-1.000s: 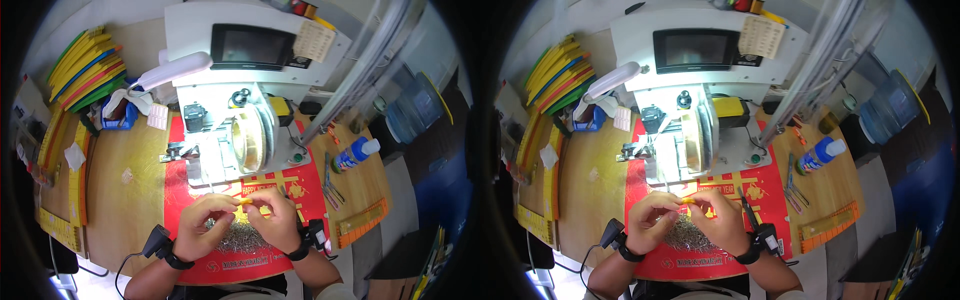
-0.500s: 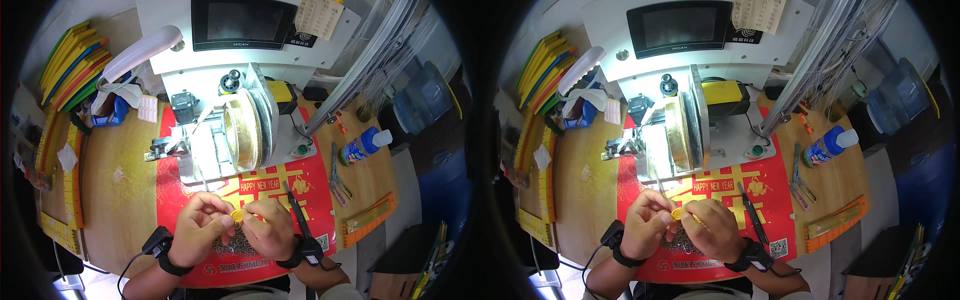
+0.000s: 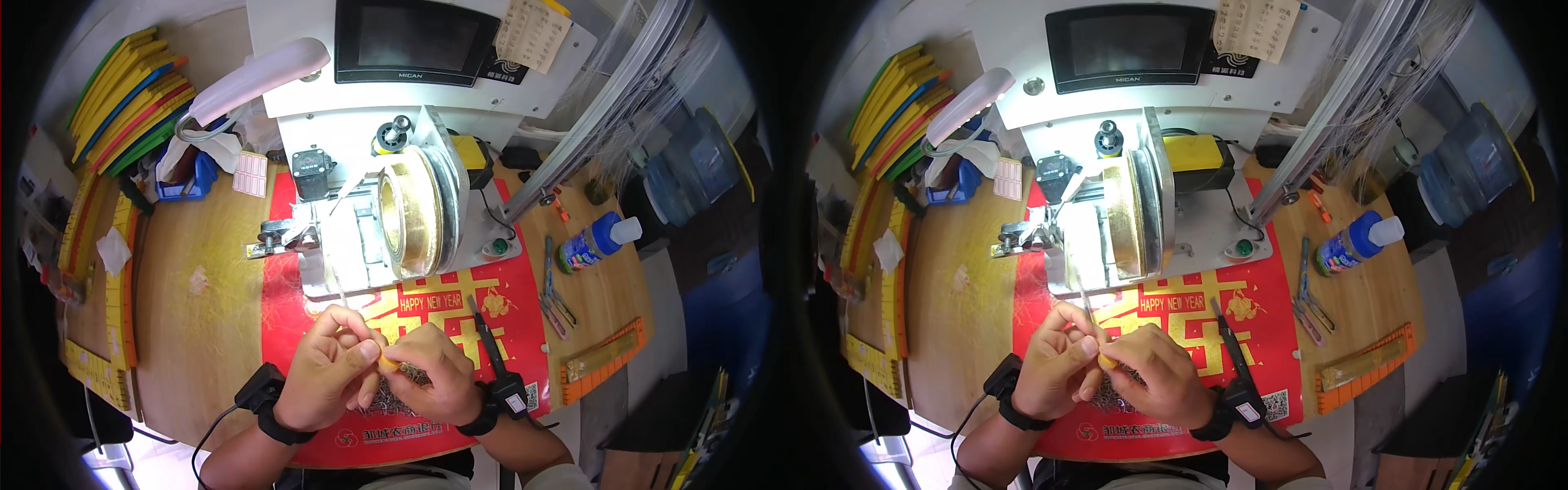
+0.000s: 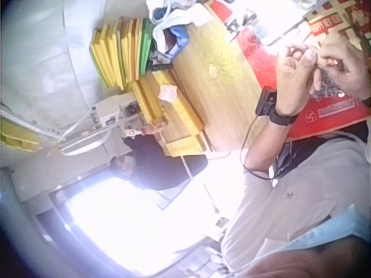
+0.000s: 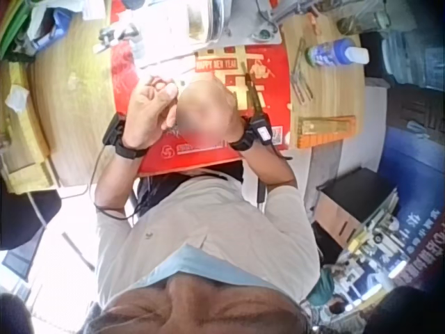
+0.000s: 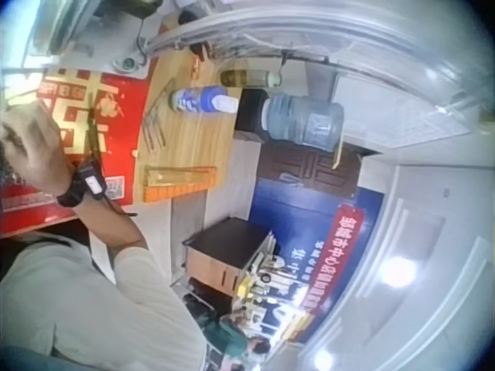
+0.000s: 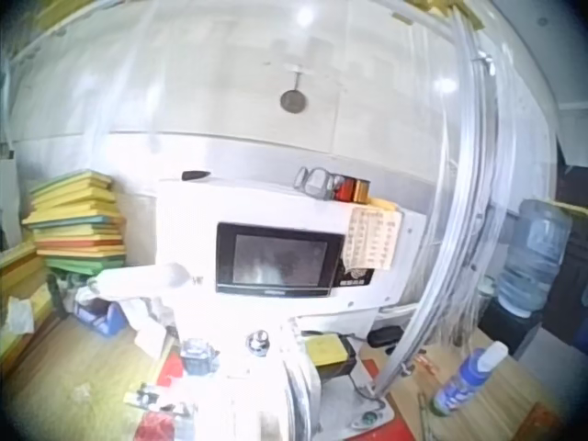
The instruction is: Assembling small metal components using an automated machine and hand tools.
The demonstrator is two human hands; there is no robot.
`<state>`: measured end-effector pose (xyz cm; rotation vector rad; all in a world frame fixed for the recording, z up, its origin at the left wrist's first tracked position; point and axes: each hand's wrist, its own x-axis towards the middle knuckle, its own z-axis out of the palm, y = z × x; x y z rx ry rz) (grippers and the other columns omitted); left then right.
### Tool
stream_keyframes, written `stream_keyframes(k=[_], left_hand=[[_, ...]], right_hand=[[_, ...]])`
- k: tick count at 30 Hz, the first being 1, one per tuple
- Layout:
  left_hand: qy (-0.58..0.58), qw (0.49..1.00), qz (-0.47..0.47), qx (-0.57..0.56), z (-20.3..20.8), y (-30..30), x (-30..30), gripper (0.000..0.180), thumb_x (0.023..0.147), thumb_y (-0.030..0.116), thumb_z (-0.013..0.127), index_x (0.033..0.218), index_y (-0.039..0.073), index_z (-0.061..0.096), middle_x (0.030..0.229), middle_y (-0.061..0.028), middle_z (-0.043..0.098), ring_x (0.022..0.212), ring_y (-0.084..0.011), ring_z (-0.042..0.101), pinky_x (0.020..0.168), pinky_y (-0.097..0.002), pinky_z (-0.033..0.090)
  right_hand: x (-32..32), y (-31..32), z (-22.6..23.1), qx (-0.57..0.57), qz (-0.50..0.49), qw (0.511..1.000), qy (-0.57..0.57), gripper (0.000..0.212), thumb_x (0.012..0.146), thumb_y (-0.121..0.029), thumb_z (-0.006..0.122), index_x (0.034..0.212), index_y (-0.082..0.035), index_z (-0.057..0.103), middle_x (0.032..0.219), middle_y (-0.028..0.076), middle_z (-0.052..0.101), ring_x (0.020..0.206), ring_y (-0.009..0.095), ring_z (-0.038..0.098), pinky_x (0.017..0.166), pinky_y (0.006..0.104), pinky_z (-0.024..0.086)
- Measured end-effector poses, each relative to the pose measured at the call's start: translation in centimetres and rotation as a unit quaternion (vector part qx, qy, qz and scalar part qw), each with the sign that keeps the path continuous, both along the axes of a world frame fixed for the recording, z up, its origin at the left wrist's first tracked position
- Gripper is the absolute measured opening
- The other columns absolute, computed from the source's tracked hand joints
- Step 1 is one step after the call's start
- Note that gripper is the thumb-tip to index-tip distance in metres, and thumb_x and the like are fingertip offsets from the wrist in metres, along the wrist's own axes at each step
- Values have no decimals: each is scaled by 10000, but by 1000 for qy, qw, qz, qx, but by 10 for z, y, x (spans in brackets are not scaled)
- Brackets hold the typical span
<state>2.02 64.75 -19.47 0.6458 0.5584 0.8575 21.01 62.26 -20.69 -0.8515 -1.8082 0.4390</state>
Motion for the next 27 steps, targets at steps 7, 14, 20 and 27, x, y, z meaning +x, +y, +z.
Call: stream_keyframes(k=[7,14,20,27], left_hand=[[-50,998,8,31,-5,-1,1,151,1061,102,575,1135,77,445,963,-139,646,525,-102,524,460,-221,403],[47,985,38,161,-6,-8,6,198,1027,45,618,1118,61,444,961,-127,647,582,-84,547,491,-217,437],[120,960,121,223,-12,-16,17,220,1005,-3,631,1092,58,439,932,-102,651,636,-91,598,520,-223,474],[113,964,119,208,-8,-13,16,202,1006,7,633,1067,48,445,915,-129,668,577,-82,576,464,-219,445]], right_hand=[[0,-6,-7,-133,66,981,121,359,863,64,727,1189,-26,605,1023,123,675,884,241,674,773,338,542],[5,-7,-4,-213,115,956,165,299,899,65,690,1175,-10,601,1028,146,667,883,237,678,778,325,545],[-8,-11,-3,-61,-51,996,27,304,878,94,682,1148,-9,586,962,144,671,831,289,682,717,347,543],[-2,-12,-8,-111,-46,989,83,275,865,100,671,1085,-24,563,917,119,669,776,208,662,704,321,536]])
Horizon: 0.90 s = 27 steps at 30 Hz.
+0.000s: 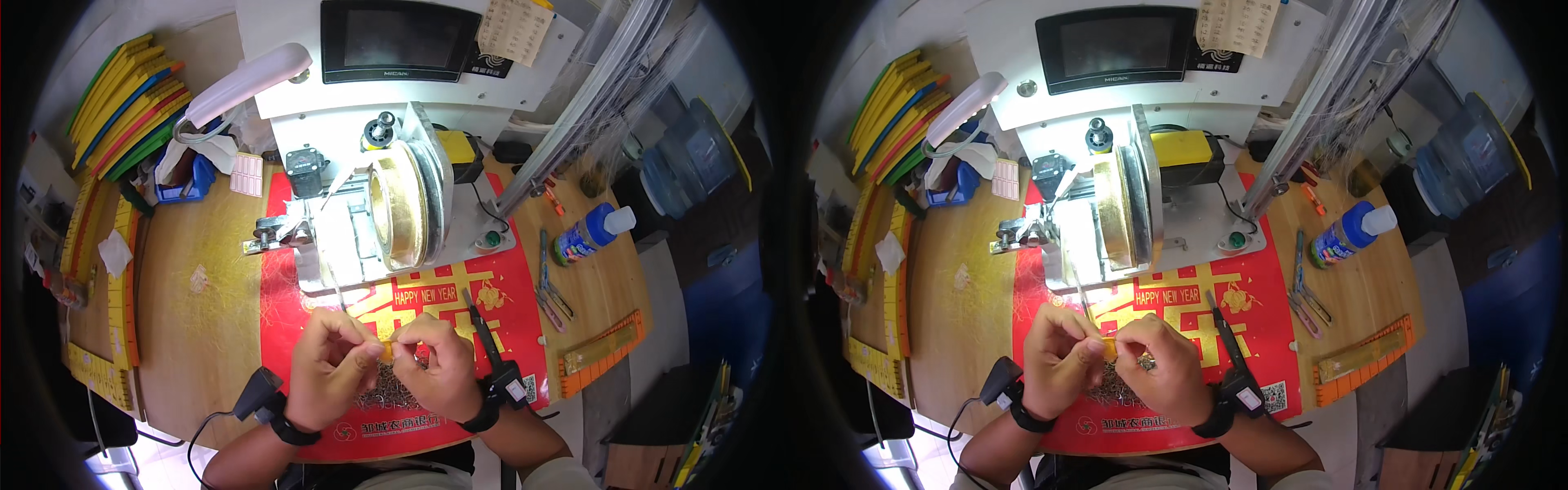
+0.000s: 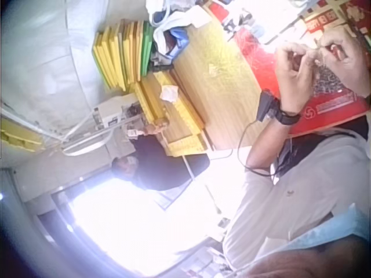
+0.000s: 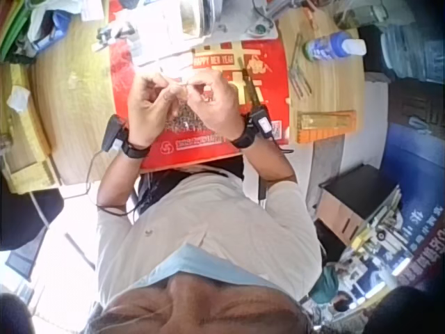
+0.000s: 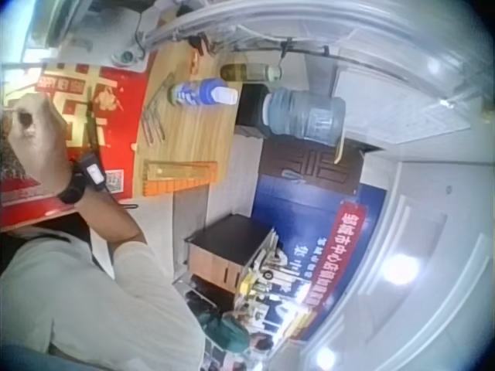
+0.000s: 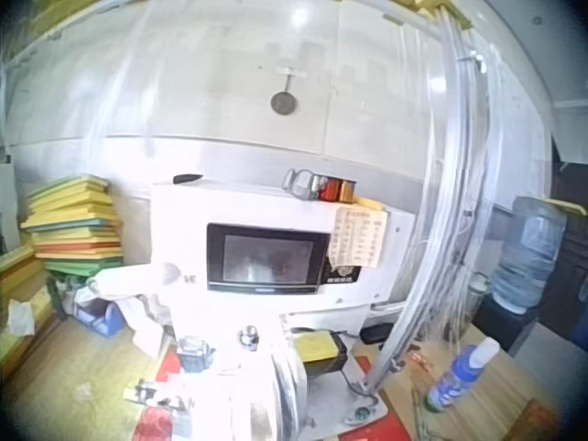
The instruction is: Assembling small metal components using an automated machine and hand tools.
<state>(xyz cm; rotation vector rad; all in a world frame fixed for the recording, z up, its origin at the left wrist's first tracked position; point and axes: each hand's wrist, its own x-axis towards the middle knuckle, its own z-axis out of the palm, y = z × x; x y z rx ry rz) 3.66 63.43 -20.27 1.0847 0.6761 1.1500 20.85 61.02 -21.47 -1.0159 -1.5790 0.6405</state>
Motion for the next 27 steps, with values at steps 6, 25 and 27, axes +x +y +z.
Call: stream_keyframes(k=[6,25,27], left_hand=[[-116,979,-118,-118,-2,5,-12,198,1038,94,619,1106,55,438,919,-149,681,453,-70,466,382,-213,347],[-238,909,-221,-260,6,3,-20,608,1101,297,481,1612,148,187,1435,-224,566,544,-225,677,374,-208,328],[-318,882,-215,-272,9,3,-16,625,1118,388,357,1650,223,73,1583,-260,398,634,-296,722,393,-219,354]], right_hand=[[10,-2,-5,-84,109,986,96,253,889,90,639,1104,-10,552,972,98,651,866,146,643,784,290,528],[-8,-1,7,-194,92,941,262,295,953,-65,727,1217,-18,603,1202,95,645,1041,131,655,888,286,531],[-13,2,-2,-121,-47,956,262,265,908,-37,769,1116,-26,607,1077,104,660,933,161,671,776,314,546]])
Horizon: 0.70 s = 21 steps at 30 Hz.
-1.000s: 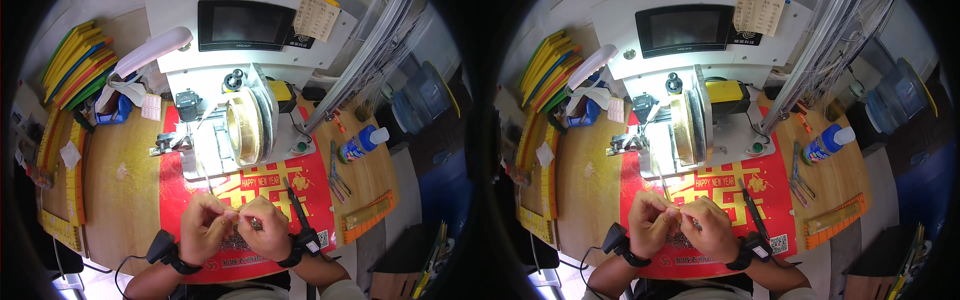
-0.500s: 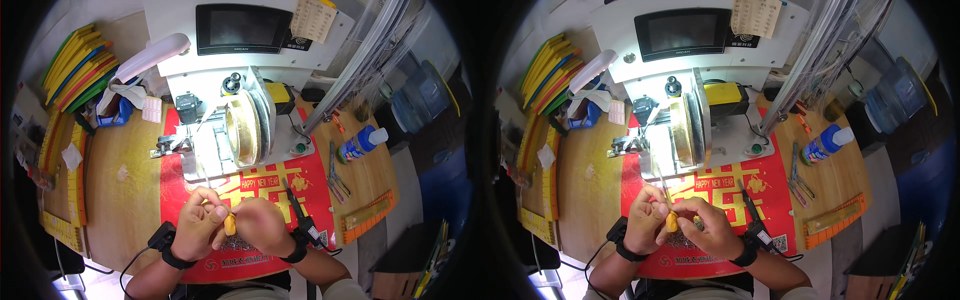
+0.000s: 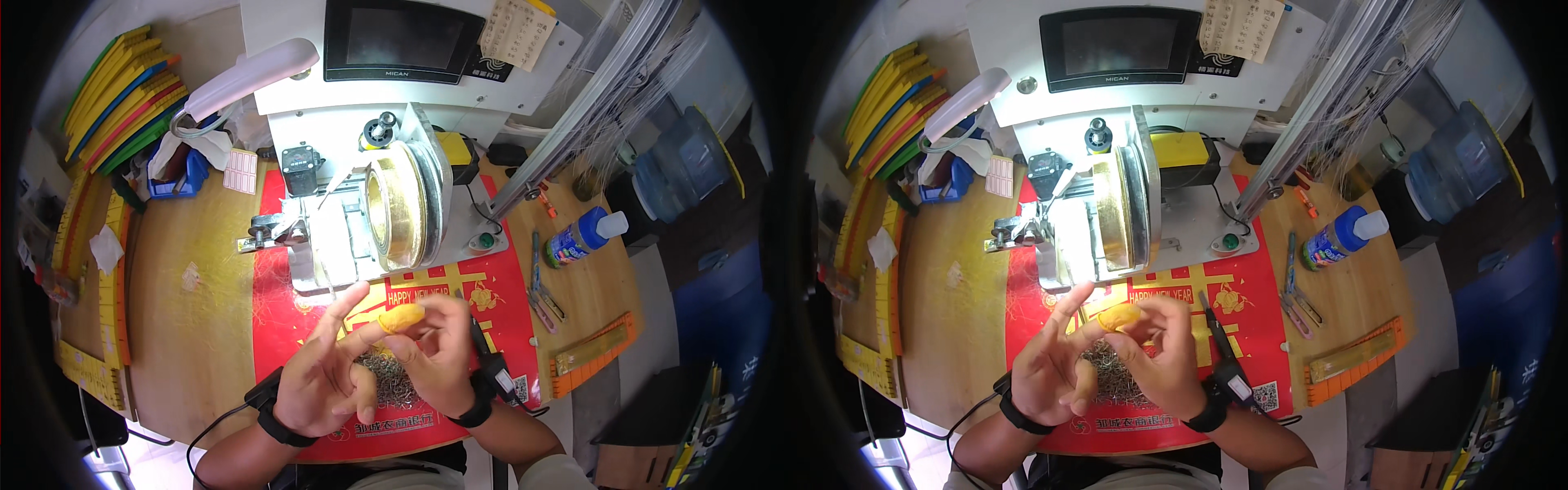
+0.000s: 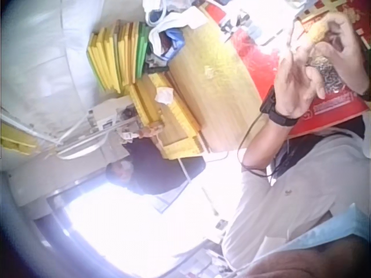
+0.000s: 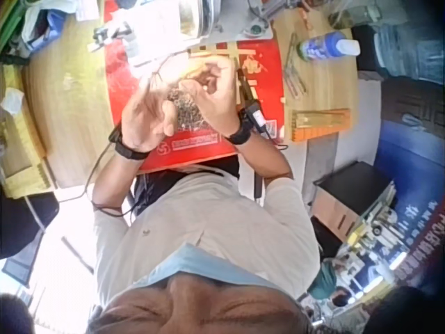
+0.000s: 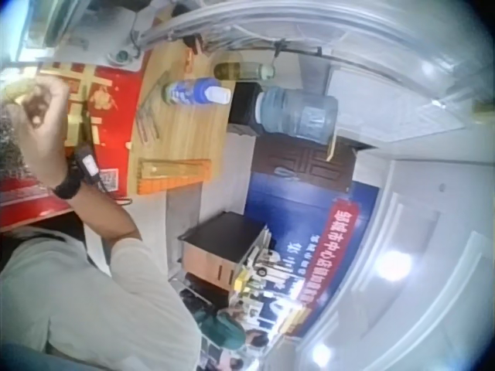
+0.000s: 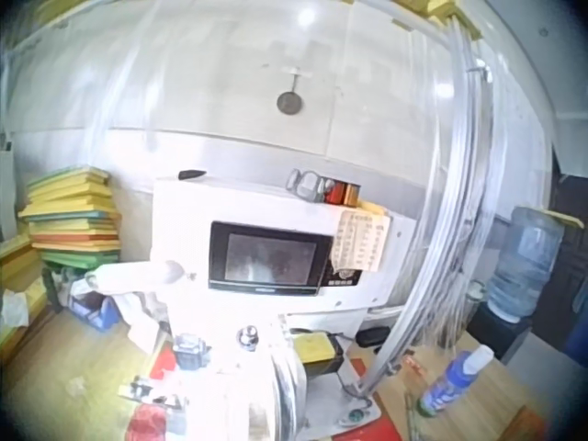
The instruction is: Assembling small metal components using an automated machine and hand tools.
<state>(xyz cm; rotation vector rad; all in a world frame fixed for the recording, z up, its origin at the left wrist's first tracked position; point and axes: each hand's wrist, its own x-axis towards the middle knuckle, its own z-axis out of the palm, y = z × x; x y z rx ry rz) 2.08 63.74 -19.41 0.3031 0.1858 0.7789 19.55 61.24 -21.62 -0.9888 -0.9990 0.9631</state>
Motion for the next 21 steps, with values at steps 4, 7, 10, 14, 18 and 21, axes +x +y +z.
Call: stream_keyframes(k=[4,7,10,14,18,21], left_hand=[[-30,1000,7,4,-7,-3,3,623,1117,421,295,1658,267,28,1635,-249,312,746,-340,751,413,-229,375],[3,1000,13,24,-1,-8,6,655,1098,344,341,1661,241,22,1644,-248,293,805,-340,761,430,-213,369],[152,984,-2,92,9,-11,10,900,880,-108,478,1655,118,80,1592,-283,362,895,-333,769,649,-287,550],[409,667,176,598,-13,-14,19,751,905,-151,493,1599,58,295,1371,-303,551,786,-186,744,661,-325,568],[416,835,154,326,-5,-21,18,716,980,-106,539,1597,53,212,1216,-214,651,654,-158,690,531,-253,546],[349,893,177,223,3,-12,14,693,989,-88,528,1590,57,214,1214,-235,642,559,-162,660,460,-251,533]], right_hand=[[16,9,13,176,-61,898,-399,256,840,8,791,1027,-27,618,800,116,639,649,258,641,540,369,480],[20,9,10,171,-43,889,-422,249,826,19,785,999,-41,616,767,92,635,578,232,622,518,365,479],[22,3,13,118,-63,911,-390,209,810,22,781,932,-53,630,619,34,586,487,155,553,492,293,441],[22,-1,16,174,-23,891,-419,222,836,-35,770,990,-53,611,686,60,621,533,222,629,505,349,490],[23,-5,13,155,7,907,-392,252,837,-66,798,1019,-56,625,759,74,664,587,212,664,515,347,496],[30,-3,23,89,15,941,-326,253,844,-52,820,1026,-23,647,820,93,690,584,132,614,542,293,481]])
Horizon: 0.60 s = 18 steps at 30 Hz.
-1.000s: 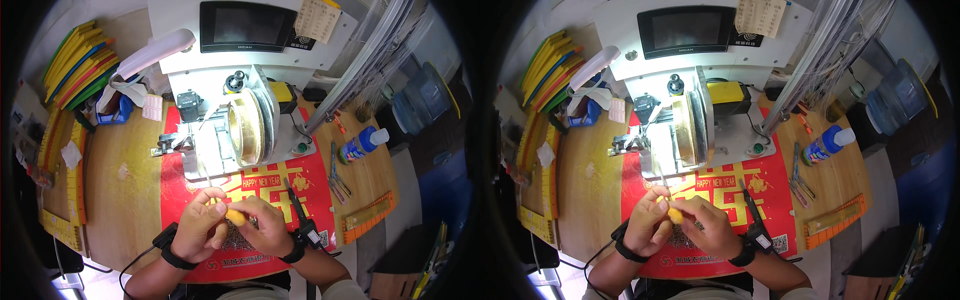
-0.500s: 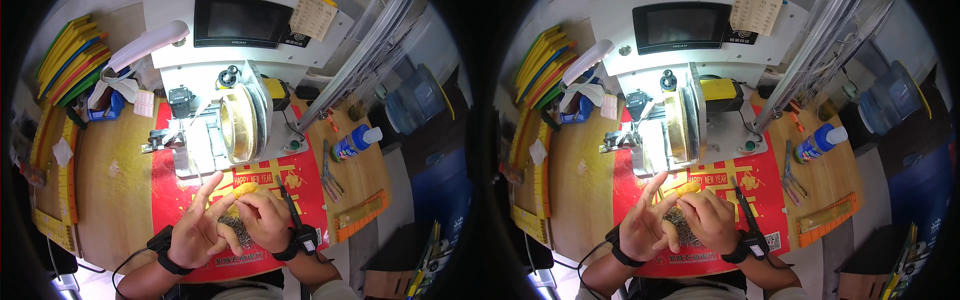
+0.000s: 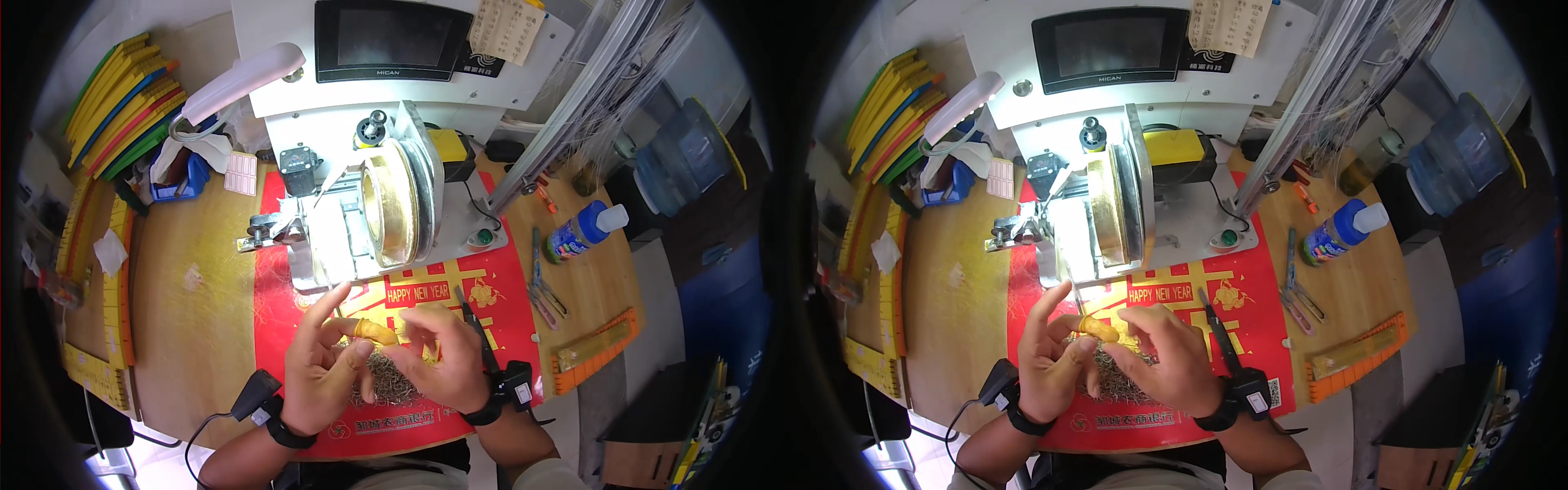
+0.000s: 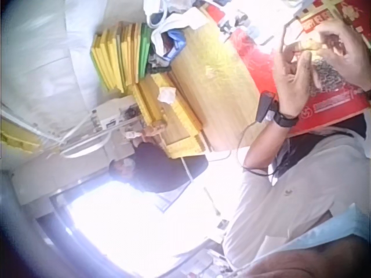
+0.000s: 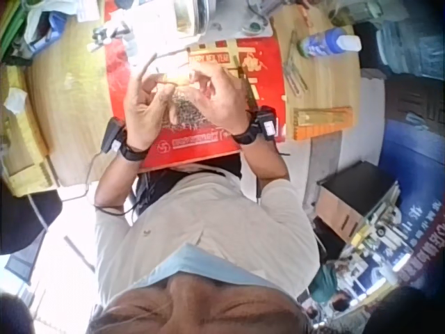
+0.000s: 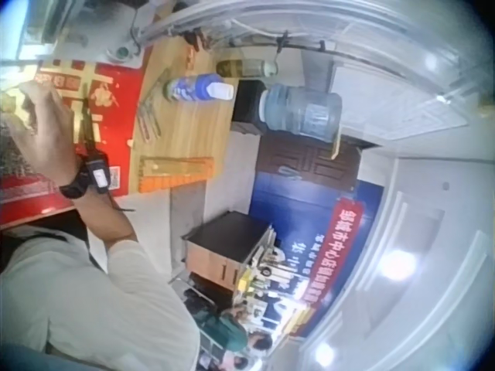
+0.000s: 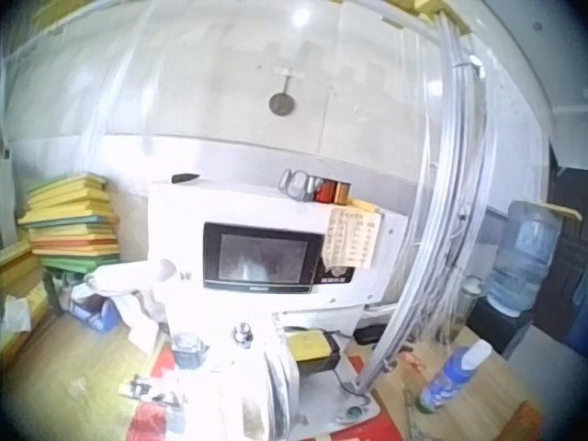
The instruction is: Assembling small metal components using an automated machine and hand tools.
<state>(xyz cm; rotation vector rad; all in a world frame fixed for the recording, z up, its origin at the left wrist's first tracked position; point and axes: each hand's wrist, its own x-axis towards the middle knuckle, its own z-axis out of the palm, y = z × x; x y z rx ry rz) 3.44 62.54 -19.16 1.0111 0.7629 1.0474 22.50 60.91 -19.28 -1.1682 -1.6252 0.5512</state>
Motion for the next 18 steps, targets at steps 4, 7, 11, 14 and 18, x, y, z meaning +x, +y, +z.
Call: stream_keyframes(k=[4,7,11,14,18], left_hand=[[-26,999,-32,-11,6,1,-3,674,1015,-37,572,1595,57,242,1120,-183,679,635,-157,676,501,-248,536],[10,1000,-9,4,6,-1,2,672,1018,-35,565,1597,53,235,1066,-177,698,628,-157,674,501,-252,532],[-32,999,-28,25,3,3,-4,640,1026,34,567,1576,41,239,985,-188,701,499,-181,633,422,-259,489],[-79,991,-102,-41,8,8,-13,592,1038,96,571,1552,48,281,948,-193,693,458,-182,596,405,-256,448],[-68,983,-162,-62,5,13,-19,516,1053,96,542,1519,60,324,924,-179,698,466,-147,573,419,-240,423]], right_hand=[[1,4,-9,12,65,998,12,287,916,-70,770,1162,2,642,934,144,716,741,207,715,637,309,551],[0,1,-15,-18,76,995,56,272,949,-75,739,1185,15,640,971,142,718,782,195,714,696,288,567],[7,-2,-7,-212,239,872,372,212,1019,-96,659,1191,26,644,1033,107,719,863,144,703,771,261,567],[10,3,-3,-270,209,892,297,188,1020,-73,653,1163,48,642,1039,117,721,884,134,712,776,282,583],[16,5,-3,-218,254,925,182,163,1019,-11,612,1169,50,632,990,105,716,813,117,704,696,254,576]])
